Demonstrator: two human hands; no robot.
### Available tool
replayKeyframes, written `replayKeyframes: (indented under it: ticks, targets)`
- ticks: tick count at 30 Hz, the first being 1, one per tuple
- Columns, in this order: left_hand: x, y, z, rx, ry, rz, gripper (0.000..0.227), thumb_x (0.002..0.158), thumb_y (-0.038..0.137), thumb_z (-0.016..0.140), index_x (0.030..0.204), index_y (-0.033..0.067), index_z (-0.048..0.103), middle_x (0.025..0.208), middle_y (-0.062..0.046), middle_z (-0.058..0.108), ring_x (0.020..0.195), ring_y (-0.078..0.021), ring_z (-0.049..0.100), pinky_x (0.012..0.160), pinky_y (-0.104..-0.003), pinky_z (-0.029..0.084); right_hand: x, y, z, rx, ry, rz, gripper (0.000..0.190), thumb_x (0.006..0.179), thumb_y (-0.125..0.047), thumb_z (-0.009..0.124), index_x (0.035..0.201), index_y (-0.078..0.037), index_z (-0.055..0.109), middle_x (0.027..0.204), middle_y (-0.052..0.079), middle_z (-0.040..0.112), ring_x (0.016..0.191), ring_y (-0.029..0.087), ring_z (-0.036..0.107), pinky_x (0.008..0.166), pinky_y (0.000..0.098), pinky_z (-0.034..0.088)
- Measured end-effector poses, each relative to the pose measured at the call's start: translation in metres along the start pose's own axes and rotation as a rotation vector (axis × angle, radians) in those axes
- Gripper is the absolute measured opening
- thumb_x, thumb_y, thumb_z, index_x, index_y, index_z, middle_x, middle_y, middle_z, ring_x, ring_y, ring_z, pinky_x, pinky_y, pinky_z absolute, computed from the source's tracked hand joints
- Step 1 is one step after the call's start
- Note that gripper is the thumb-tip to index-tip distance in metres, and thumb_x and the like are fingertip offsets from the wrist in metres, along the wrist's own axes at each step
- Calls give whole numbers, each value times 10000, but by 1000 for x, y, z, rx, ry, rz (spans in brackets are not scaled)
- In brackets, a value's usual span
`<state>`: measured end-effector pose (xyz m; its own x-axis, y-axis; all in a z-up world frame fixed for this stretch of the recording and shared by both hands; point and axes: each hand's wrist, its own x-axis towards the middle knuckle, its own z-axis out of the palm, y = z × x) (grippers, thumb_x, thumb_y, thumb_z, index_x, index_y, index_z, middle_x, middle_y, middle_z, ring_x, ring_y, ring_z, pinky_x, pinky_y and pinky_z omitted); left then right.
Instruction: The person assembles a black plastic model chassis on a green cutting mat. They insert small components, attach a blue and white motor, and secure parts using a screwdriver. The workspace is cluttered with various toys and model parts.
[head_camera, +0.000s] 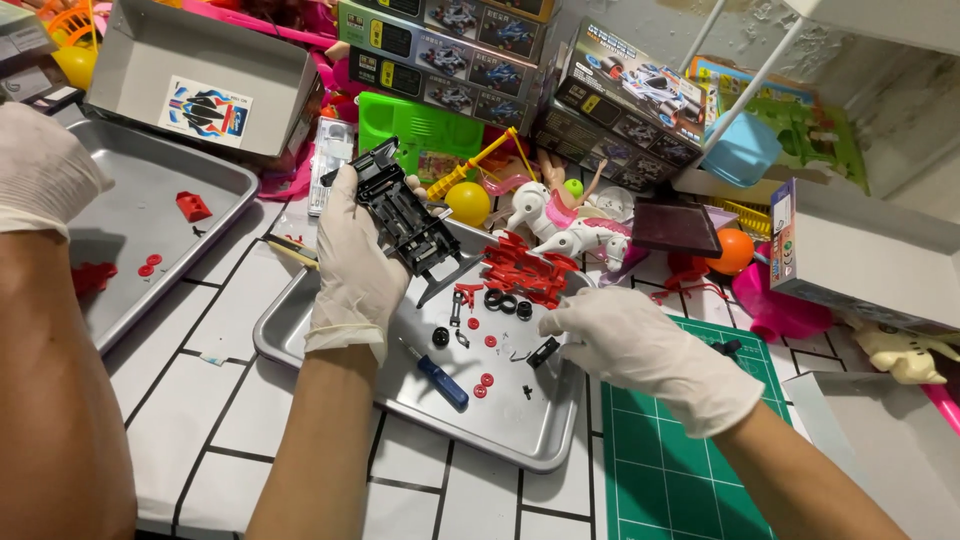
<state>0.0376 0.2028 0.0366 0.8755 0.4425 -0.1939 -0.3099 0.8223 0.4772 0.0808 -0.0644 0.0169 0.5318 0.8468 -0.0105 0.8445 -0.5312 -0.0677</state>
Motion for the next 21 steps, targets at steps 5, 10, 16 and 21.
replayKeyframes:
  ticks: [5, 10, 16, 21]
  targets:
    - [5, 0, -10, -66, -36, -3, 437, 985, 440, 537, 1106, 40, 665, 971, -156, 743, 844, -268, 751, 788, -446, 656, 39, 30, 33, -161, 31, 61, 274, 791, -213, 785, 1056, -212, 717, 971, 27, 742, 1007, 273, 711, 858, 442, 586]
    - [13, -1, -20, -135, -69, 1, 441, 961, 451, 579, 1088, 35, 652, 962, -158, 740, 829, -282, 760, 776, -467, 665, 62, 37, 46, -57, 40, 71, 401, 801, -272, 804, 1182, -249, 683, 1031, -5, 725, 1067, 238, 697, 891, 424, 589]
    - [24, -3, -22, -135, -70, 2, 465, 964, 461, 571, 1101, 24, 649, 966, -157, 739, 837, -280, 757, 781, -458, 661, 75, 14, 48, -119, 16, 73, 419, 798, -332, 809, 1187, -282, 663, 998, 4, 689, 1030, 264, 694, 844, 439, 593]
    - [29, -4, -24, -140, -83, -3, 474, 960, 465, 578, 1091, 15, 648, 969, -169, 737, 841, -291, 756, 783, -468, 662, 81, 21, 62, -155, 50, 53, 297, 806, -404, 801, 1070, -304, 709, 957, -29, 674, 972, 236, 695, 797, 401, 594]
